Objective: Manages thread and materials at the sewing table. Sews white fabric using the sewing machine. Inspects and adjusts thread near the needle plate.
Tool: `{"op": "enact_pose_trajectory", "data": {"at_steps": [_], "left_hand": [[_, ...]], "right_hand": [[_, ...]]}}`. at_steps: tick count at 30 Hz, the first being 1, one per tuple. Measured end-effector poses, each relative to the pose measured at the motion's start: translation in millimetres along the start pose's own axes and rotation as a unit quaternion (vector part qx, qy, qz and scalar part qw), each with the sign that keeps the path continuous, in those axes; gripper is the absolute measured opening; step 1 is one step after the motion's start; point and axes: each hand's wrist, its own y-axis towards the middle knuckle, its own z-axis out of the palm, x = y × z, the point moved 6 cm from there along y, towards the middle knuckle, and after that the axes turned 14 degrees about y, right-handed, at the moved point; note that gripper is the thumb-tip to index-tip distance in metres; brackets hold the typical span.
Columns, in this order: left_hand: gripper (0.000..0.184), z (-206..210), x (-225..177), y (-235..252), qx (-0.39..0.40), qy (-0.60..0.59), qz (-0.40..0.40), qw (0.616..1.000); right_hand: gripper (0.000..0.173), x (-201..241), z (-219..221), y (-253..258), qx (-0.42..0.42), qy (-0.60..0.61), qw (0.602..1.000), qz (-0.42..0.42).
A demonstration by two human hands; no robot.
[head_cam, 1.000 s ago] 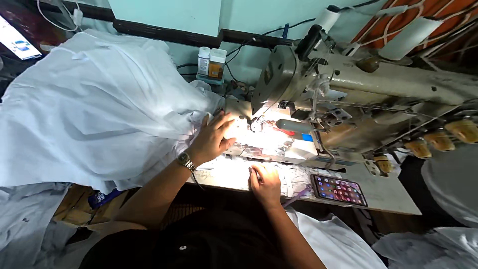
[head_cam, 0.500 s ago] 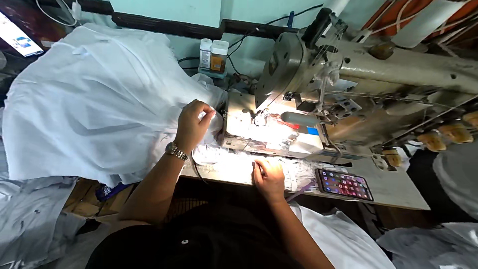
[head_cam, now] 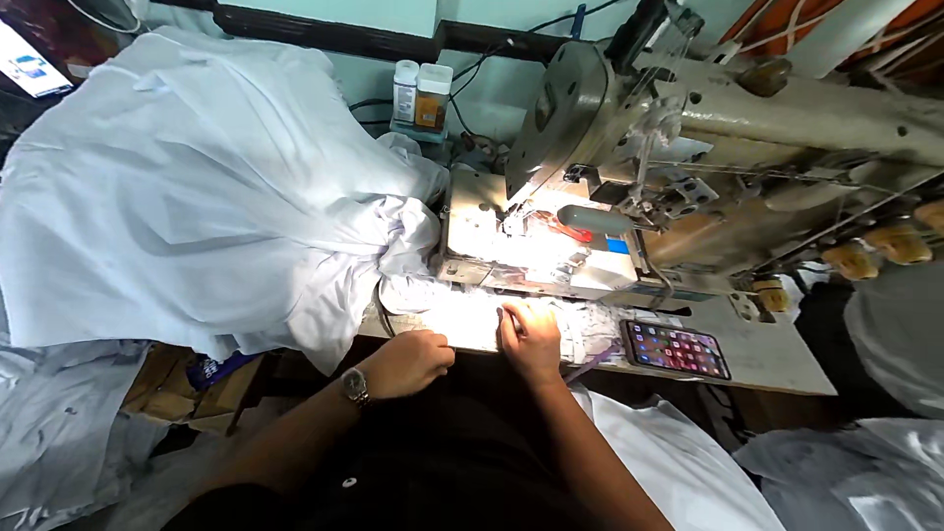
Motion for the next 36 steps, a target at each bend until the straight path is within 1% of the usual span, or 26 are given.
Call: {"op": "enact_pose_trajectory", "data": {"at_steps": [2, 4, 5, 7, 8, 10, 13, 14, 17, 23, 25, 27, 29, 33, 34, 36], "left_hand": [[0.020, 0.3, 0.9, -2.1, 0.002, 0.013, -0.026, 1.000], [0.020, 2.5, 2.8, -5.8, 0.010, 0.025, -0.037, 0.999], [0.020, 5.3, 3.4, -8.5, 0.015, 0.032, -0.042, 0.999], [0.021, 12.1, 2.7, -14.6, 0.026, 0.047, -0.053, 0.997], [0.021, 13.8, 2.1, -16.8, 0.029, 0.054, -0.058, 0.996], [0.022, 15.3, 1.7, -18.5, 0.039, 0.071, -0.067, 0.994], [0.024, 16.6, 0.5, -17.1, 0.034, 0.087, -0.066, 0.993], [0.025, 17.2, 0.2, -17.0, 0.029, 0.091, -0.064, 0.993], [0.027, 17.8, -0.1, -17.6, 0.022, 0.090, -0.060, 0.994], [0.027, 14.2, 0.2, -15.7, 0.027, 0.087, -0.058, 0.994], [0.028, 14.2, 0.9, -14.7, 0.024, 0.086, -0.060, 0.994], [0.028, 14.9, 0.7, -14.7, 0.022, 0.086, -0.061, 0.994], [0.028, 15.9, 0.9, -15.6, 0.021, 0.086, -0.063, 0.994], [0.028, 16.7, 1.1, -17.0, 0.002, 0.081, -0.053, 0.995], [0.028, 16.4, 1.1, -17.7, -0.003, 0.077, -0.049, 0.996], [0.028, 14.0, 1.3, -18.3, -0.009, 0.066, -0.040, 0.997]], "right_hand": [[0.022, 1.0, -7.4, 1.6, -0.020, 0.062, 0.998, -0.004], [0.019, 10.7, -28.3, 16.1, -0.056, 0.111, 0.992, -0.021], [0.019, 18.2, -42.3, 28.9, -0.066, 0.111, 0.991, -0.035], [0.018, 29.9, -67.1, 59.6, -0.071, 0.052, 0.994, -0.058], [0.019, 31.5, -74.1, 77.3, -0.063, 0.015, 0.996, -0.057], [0.022, 24.9, -75.3, 113.4, -0.029, -0.044, 0.998, -0.020], [0.028, 1.1, -59.1, 141.6, 0.042, -0.051, 0.996, 0.053], [0.030, -2.5, -54.3, 145.4, 0.069, -0.058, 0.994, 0.056], [0.032, -2.0, -52.2, 144.4, 0.113, -0.055, 0.990, 0.061], [0.031, -6.2, -61.7, 145.0, 0.104, -0.027, 0.992, 0.066], [0.030, -6.6, -64.3, 142.5, 0.090, -0.018, 0.995, 0.047], [0.028, -4.4, -67.8, 141.3, 0.055, -0.001, 0.997, 0.047], [0.027, -4.3, -72.0, 140.3, 0.020, -0.029, 0.998, 0.055], [0.024, 12.7, -73.9, 125.6, -0.040, -0.156, 0.986, -0.037], [0.024, 18.5, -74.5, 117.2, -0.050, -0.171, 0.982, -0.061], [0.025, 28.2, -78.0, 97.3, -0.061, -0.172, 0.980, -0.083]]}}
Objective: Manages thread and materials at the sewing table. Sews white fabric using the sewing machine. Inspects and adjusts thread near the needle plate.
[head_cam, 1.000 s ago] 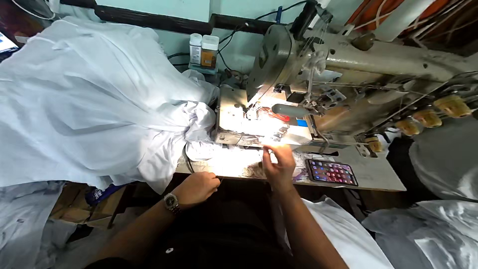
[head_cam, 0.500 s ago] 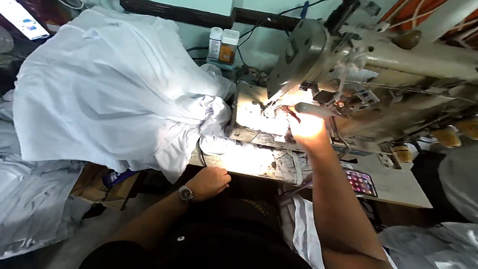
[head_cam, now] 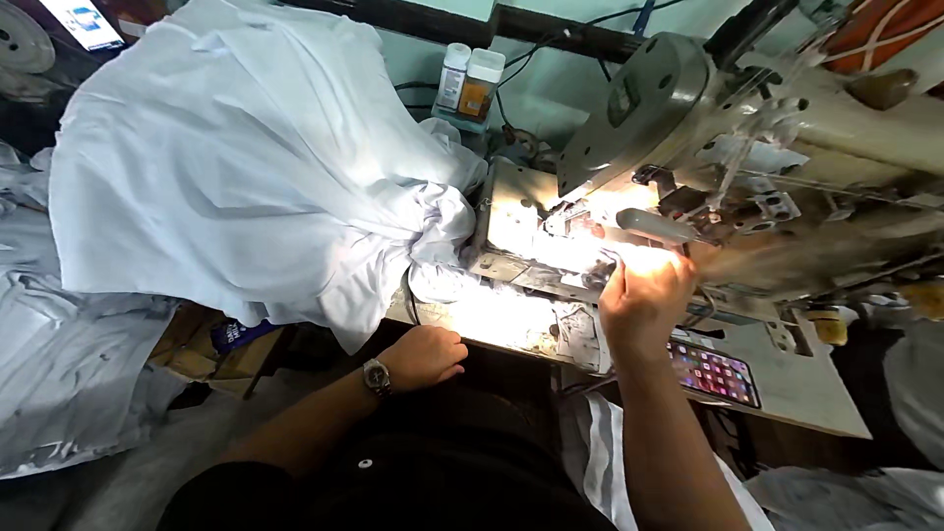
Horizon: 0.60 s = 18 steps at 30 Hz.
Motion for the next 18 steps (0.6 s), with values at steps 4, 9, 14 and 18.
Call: {"op": "enact_pose_trajectory", "data": {"at_steps": [4, 9, 14, 18], "left_hand": [[0.032, -17.4, -1.3, 2.6, -0.080, -0.038, -0.011, 0.996], [0.034, -45.2, 6.5, 26.3, -0.187, -0.033, -0.128, 0.973], [0.038, -10.3, 22.0, 48.0, -0.107, -0.074, -0.175, 0.976], [0.028, -0.9, 21.5, 45.1, -0.140, -0.042, -0.142, 0.979]], "right_hand": [[0.027, 18.3, -9.6, -34.7, 0.021, 0.118, 0.989, 0.087], [0.033, 29.4, 34.5, -73.7, 0.142, 0.316, 0.908, 0.237], [0.027, 42.9, 66.6, -81.2, 0.228, 0.422, 0.818, 0.319], [0.022, 45.0, 78.4, -76.2, 0.235, 0.446, 0.790, 0.349]]}}
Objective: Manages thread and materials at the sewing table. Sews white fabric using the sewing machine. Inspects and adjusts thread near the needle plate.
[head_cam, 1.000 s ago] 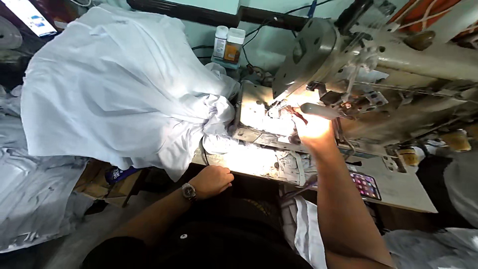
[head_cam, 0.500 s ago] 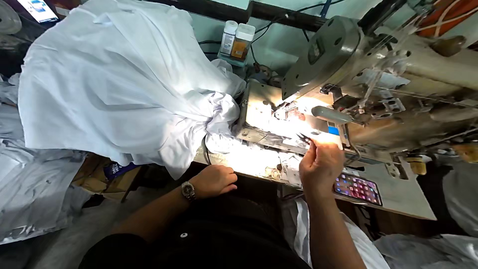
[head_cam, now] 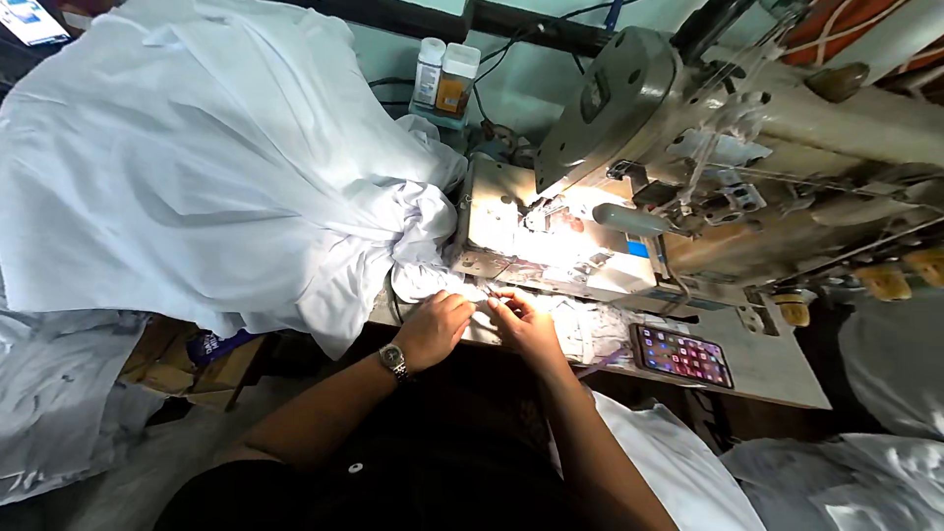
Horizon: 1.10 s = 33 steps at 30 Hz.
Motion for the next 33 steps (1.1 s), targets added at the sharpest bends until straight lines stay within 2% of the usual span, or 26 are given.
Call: {"op": "enact_pose_trajectory", "data": {"at_steps": [6, 15, 26, 30, 33], "left_hand": [[0.027, 1.4, 0.0, -2.8, -0.030, 0.007, 0.035, 0.999], [0.027, 1.5, -2.5, -5.1, -0.026, 0.029, 0.043, 0.998], [0.026, 1.5, -2.3, -3.8, -0.022, 0.033, 0.051, 0.998], [0.027, 2.2, -1.5, -4.2, -0.011, 0.019, 0.057, 0.998], [0.024, -17.2, 0.7, -7.0, -0.034, -0.010, 0.047, 0.998]], "right_hand": [[0.021, -3.9, 2.5, 6.6, -0.012, -0.028, 1.000, -0.006], [0.023, -8.8, -13.5, -8.6, -0.034, -0.080, 0.996, -0.009], [0.021, -13.2, -5.6, 1.0, -0.028, -0.093, 0.995, 0.005], [0.024, -14.2, -9.6, -5.9, -0.019, -0.163, 0.986, 0.016], [0.027, -8.5, -30.6, -11.8, -0.072, -0.238, 0.968, -0.038]]}}
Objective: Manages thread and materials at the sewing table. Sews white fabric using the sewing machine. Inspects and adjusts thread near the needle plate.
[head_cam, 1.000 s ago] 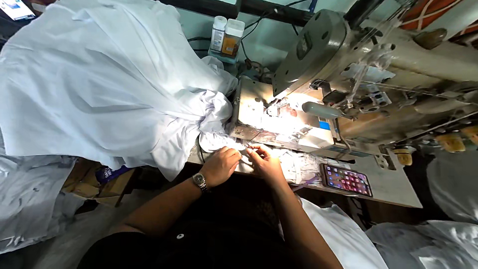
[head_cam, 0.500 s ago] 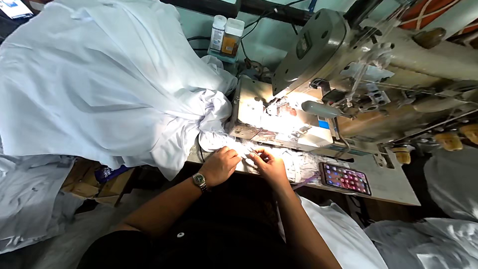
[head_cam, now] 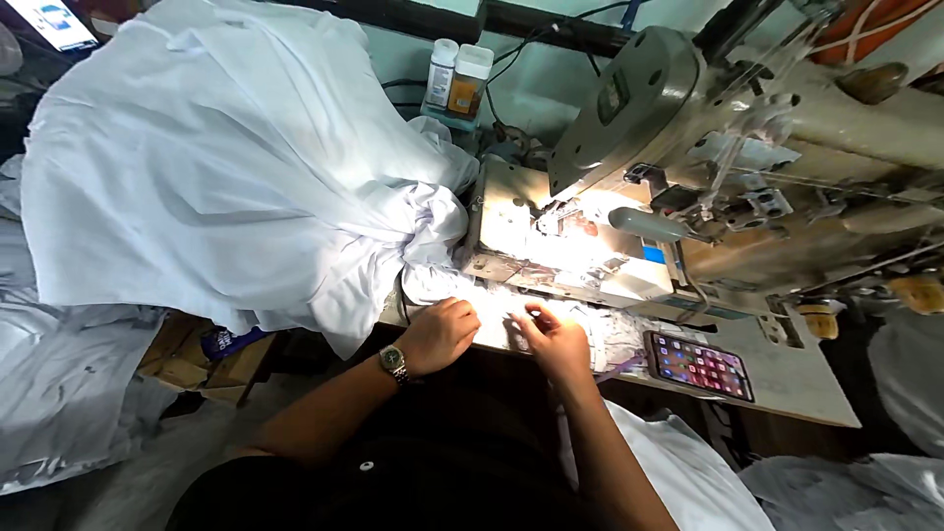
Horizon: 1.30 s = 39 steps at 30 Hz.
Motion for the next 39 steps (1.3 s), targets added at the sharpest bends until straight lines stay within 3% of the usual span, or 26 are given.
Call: {"op": "enact_pose_trajectory", "data": {"at_steps": [2, 5, 7, 11, 13, 16, 19, 22, 25, 28, 32, 35, 39], "left_hand": [[0.023, -17.4, 9.2, -2.0, -0.016, 0.032, -0.045, 0.998], [0.028, -23.8, 36.5, -7.0, 0.057, 0.099, -0.119, 0.986], [0.019, -32.8, 45.8, -9.9, 0.038, 0.129, -0.118, 0.984], [0.020, -63.9, 41.4, -26.7, 0.041, 0.116, -0.090, 0.988], [0.022, -66.7, 38.9, -39.5, 0.084, 0.105, -0.055, 0.989], [0.023, -58.9, 36.0, -52.8, 0.135, 0.099, -0.027, 0.986], [0.030, -60.4, 34.7, -53.0, 0.153, 0.085, -0.035, 0.984], [0.037, -70.6, 34.5, -42.7, 0.085, 0.075, -0.053, 0.992], [0.021, -77.3, 41.9, -26.2, 0.026, 0.108, -0.091, 0.990], [0.038, -66.8, 59.3, -12.9, 0.047, 0.156, -0.129, 0.978], [0.017, -76.7, 66.8, -1.9, -0.038, 0.186, -0.124, 0.974], [0.019, -99.2, 62.2, 3.1, -0.127, 0.190, -0.112, 0.967], [0.022, -99.9, 46.7, 15.5, -0.118, 0.140, -0.056, 0.981]], "right_hand": [[0.031, -8.6, -15.8, 0.1, -0.051, -0.071, 0.996, -0.033], [0.035, -28.2, -23.7, -2.3, -0.105, -0.149, 0.978, -0.100], [0.038, -30.9, -24.2, -2.8, -0.133, -0.167, 0.968, -0.134], [0.028, -9.7, -18.1, -13.0, -0.171, -0.100, 0.961, -0.192], [0.024, 6.7, -4.2, -15.6, -0.139, -0.021, 0.970, -0.199], [0.028, 29.8, 33.4, -10.5, 0.005, 0.079, 0.985, -0.155], [0.033, 49.3, 65.8, 0.4, 0.096, 0.053, 0.986, -0.128], [0.038, 52.9, 82.9, 14.6, 0.096, 0.025, 0.989, -0.111], [0.021, 45.4, 85.4, 19.9, 0.041, 0.053, 0.989, -0.128], [0.018, 39.1, 81.1, 13.0, -0.003, 0.100, 0.979, -0.176], [0.016, 44.9, 74.5, 1.2, -0.039, 0.119, 0.958, -0.259], [0.016, 49.9, 73.9, -1.3, -0.043, 0.122, 0.950, -0.284], [0.027, 58.0, 77.3, 2.1, -0.016, 0.116, 0.954, -0.275]]}}
